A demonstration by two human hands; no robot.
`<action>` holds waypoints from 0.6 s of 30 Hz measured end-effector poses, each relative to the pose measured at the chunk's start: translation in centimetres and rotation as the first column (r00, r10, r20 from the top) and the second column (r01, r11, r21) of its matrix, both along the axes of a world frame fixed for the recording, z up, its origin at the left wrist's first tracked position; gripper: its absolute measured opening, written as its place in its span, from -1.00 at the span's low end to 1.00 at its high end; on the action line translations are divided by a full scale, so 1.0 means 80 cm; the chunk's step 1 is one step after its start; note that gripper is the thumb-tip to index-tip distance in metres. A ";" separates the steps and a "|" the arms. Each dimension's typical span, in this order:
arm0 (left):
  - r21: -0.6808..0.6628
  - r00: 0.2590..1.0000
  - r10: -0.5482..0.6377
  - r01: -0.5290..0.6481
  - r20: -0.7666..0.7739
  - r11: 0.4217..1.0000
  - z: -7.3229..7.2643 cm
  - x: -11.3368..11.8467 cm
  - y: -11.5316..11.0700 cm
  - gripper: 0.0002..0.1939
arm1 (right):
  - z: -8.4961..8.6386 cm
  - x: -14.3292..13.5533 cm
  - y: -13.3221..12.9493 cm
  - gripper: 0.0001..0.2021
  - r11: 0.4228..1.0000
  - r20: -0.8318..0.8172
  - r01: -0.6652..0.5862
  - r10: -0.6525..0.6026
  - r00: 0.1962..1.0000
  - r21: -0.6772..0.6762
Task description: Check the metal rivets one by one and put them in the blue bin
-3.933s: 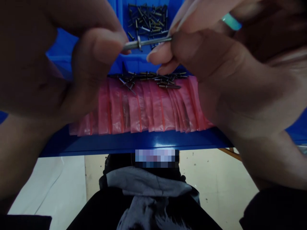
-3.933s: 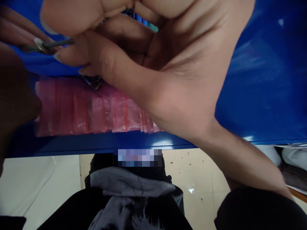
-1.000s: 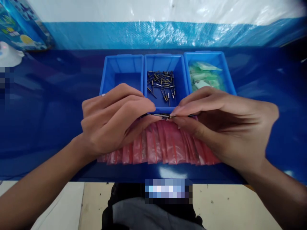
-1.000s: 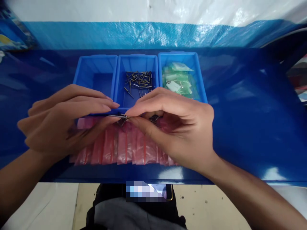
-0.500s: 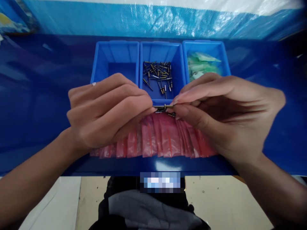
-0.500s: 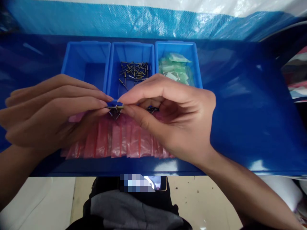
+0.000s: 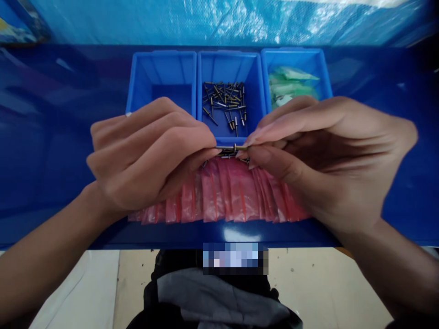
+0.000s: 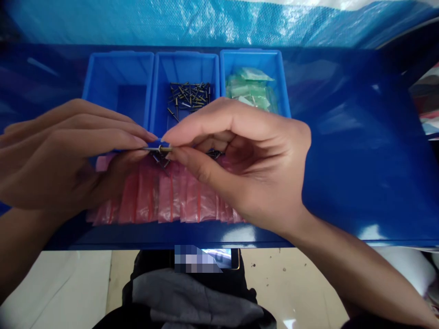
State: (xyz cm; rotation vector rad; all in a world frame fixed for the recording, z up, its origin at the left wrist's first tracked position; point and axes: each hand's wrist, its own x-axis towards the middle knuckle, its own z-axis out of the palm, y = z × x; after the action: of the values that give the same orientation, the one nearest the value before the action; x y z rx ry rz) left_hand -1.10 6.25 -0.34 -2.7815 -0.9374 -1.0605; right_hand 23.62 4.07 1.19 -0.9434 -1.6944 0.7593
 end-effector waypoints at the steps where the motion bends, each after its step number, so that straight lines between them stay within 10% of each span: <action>1: 0.029 1.000 -0.015 0.015 0.007 0.999 0.001 0.000 -0.001 -0.85 | 0.000 0.000 0.001 -0.74 1.000 0.005 -0.018 0.018 1.000 0.008; 13: 0.160 0.996 -0.089 0.086 0.010 0.983 -0.003 0.005 0.004 -0.91 | 0.001 -0.004 0.000 -0.75 0.999 0.014 -0.046 0.046 0.999 0.022; 18: 0.122 0.994 0.111 -0.111 0.003 0.986 -0.010 0.008 0.009 -0.86 | -0.003 0.004 0.005 -0.70 1.000 -0.037 0.013 -0.014 0.999 -0.021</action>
State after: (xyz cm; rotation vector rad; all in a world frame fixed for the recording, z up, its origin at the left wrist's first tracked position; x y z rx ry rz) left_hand -0.43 6.96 -1.12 -2.5998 -0.9786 -1.0582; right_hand 23.91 4.47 0.93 -0.9485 -1.6495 0.7819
